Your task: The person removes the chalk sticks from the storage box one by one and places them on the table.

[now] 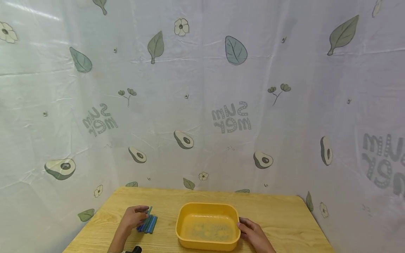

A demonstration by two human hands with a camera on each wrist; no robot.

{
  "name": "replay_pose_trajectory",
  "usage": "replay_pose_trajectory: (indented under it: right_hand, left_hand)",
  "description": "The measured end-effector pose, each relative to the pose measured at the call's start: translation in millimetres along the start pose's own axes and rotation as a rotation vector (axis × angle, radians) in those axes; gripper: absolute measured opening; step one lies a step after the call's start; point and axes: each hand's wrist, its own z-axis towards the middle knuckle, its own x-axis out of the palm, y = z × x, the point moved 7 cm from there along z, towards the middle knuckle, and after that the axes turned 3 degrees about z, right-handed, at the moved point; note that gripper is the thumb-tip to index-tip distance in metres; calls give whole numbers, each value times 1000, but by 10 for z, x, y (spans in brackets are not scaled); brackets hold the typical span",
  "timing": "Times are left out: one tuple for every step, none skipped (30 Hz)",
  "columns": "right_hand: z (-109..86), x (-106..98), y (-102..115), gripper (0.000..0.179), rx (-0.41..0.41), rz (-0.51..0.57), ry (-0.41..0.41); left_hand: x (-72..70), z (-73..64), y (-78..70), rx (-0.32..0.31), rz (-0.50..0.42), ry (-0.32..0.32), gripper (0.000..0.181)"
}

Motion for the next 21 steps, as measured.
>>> replay_pose_trajectory:
  right_hand:
    - [-1, 2, 6, 77, -1, -2, -3]
    - [0, 4, 10, 77, -3, -3, -5]
    - [-3, 7, 16, 78, -5, -6, -5]
    - [-6, 8, 19, 78, -7, -6, -8]
    - [-10, 9, 22, 79, -8, -7, -5]
    - [-14, 9, 23, 79, -8, -7, -4]
    - [-16, 8, 23, 79, -10, -6, -4]
    - [-18, 8, 22, 79, -11, -5, -3]
    - [-19, 8, 19, 79, -12, -5, -2]
    - [-20, 7, 16, 80, -14, -4, -1]
    - [-19, 7, 13, 79, -15, -3, -2]
    - [-18, 7, 9, 79, -17, -3, -2]
    - [-17, 8, 5, 80, -19, -3, -1]
    - [-19, 9, 1, 80, -20, -3, 1]
    - [-20, 11, -2, 81, -21, -1, 3]
    - [-22, 12, -5, 81, -23, 0, 4]
    - [-24, 14, -8, 81, -24, 2, 6]
    - [-27, 16, -10, 81, -25, 2, 7]
    - [-30, 18, -12, 80, -27, 3, 8]
    - [-33, 21, -14, 80, -27, 4, 8]
    - [-36, 24, -15, 80, -27, 4, 9]
  left_hand:
    - [-28, 1, 18, 0, -3, -5, 42]
    - [-57, 3, 35, -1, -3, -13, 42]
    - [-85, 11, 54, -4, -3, -21, 42]
    - [-111, 16, 73, -10, -10, -27, 42]
    - [-135, 22, 91, -15, -18, -32, 42]
    - [-160, 29, 110, -19, -15, -40, 42]
    - [-183, 36, 131, -24, -7, -47, 42]
    - [-206, 41, 151, -29, -1, -56, 41]
    - [-228, 46, 172, -33, 7, -66, 40]
    - [-247, 46, 188, -33, 14, -74, 40]
    - [-264, 47, 198, -31, 29, -80, 39]
    - [-279, 48, 207, -26, 48, -87, 39]
    - [-289, 49, 218, -22, 57, -89, 39]
    - [-297, 47, 223, -17, 66, -92, 39]
    - [-305, 45, 228, -15, 72, -92, 39]
    - [-309, 43, 232, -11, 80, -93, 39]
    - [-312, 43, 238, -8, 86, -92, 39]
    - [-314, 45, 248, -4, 95, -92, 39]
    - [-318, 49, 261, -1, 109, -97, 39]
    - [-320, 52, 276, -3, 123, -99, 39]
    - [-319, 58, 299, -5, 140, -100, 38]
